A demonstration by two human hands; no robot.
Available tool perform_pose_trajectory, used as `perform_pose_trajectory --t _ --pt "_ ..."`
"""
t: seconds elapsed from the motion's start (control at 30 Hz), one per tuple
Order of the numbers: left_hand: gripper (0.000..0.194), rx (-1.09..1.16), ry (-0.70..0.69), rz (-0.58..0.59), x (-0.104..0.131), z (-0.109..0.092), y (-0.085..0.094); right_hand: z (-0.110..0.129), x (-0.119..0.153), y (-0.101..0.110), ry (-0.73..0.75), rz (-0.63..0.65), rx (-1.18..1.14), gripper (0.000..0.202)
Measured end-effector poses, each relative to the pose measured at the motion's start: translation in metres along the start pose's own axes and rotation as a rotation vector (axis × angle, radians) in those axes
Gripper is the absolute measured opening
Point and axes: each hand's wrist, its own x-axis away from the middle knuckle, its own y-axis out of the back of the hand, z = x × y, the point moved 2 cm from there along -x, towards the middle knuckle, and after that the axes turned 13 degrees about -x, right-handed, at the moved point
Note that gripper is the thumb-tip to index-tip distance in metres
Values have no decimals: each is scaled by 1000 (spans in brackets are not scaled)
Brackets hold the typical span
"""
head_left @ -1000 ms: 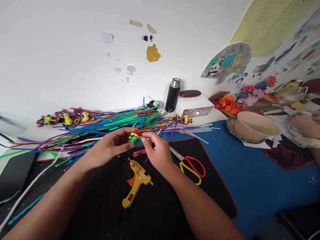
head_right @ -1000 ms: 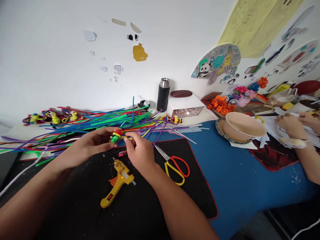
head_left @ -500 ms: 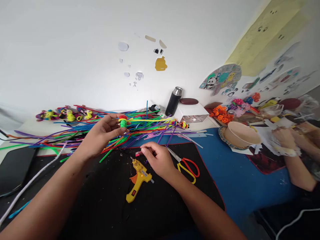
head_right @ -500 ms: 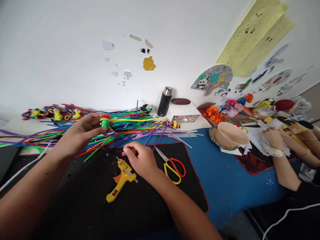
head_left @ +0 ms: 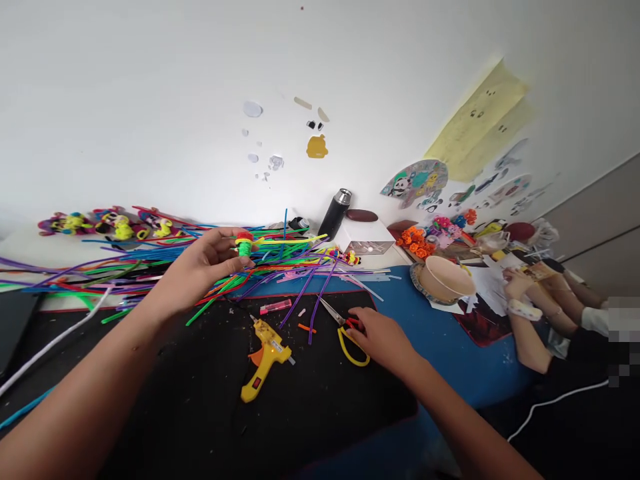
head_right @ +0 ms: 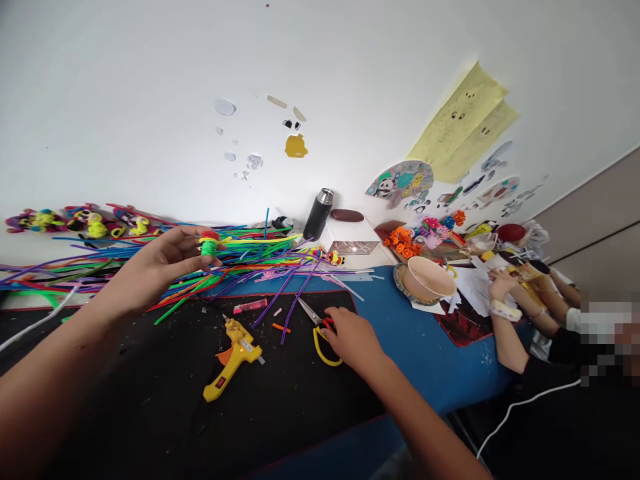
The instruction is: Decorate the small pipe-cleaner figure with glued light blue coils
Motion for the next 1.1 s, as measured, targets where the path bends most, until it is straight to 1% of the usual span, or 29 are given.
perform_pose_trajectory --t 0.1,0.2,0.37,0.5,0.57,0.63,0.73,0.77,0.8,0.83,0.87,0.93,1.0,1.1 --pt "60 -9 4 7 1 -2 -1 -5 9 -11 -3 90 55 47" --pt "62 -25 4 3 2 -2 0 -7 12 -19 9 64 74 49" --pt "59 -13 -12 11 3 -3 -2 -14 11 -19 18 24 -89 45" --pt "58 -13 -23 7 4 -3 -3 -25 11 -20 8 39 -210 36" --pt "60 -16 -24 12 4 -1 -4 -31 13 -22 6 53 -331 33" --pt "62 -21 -23 11 5 1 -4 -37 16 -26 -46 71 -534 35" --pt "64 -32 -26 0 5 2 -5 -44 26 -32 -246 137 -908 50" --pt "64 -35 -25 2 5 3 -6 -44 31 -34 -288 145 -1035 56" --pt "65 -33 -23 9 5 4 -6 -43 36 -36 -283 158 -1148 61" --pt "65 -25 -20 16 4 4 -7 -40 41 -37 -256 184 -1236 61" --pt "65 -15 -18 21 4 5 -7 -37 46 -39 -232 223 -1300 57" --pt "65 2 -15 18 4 6 -8 -31 53 -40 -200 242 -1372 53" --pt "65 4 -14 6 4 7 -9 -25 56 -39 -178 218 -1454 53" --pt "65 14 -11 14 4 8 -9 -14 52 -36 -122 188 -1609 51"
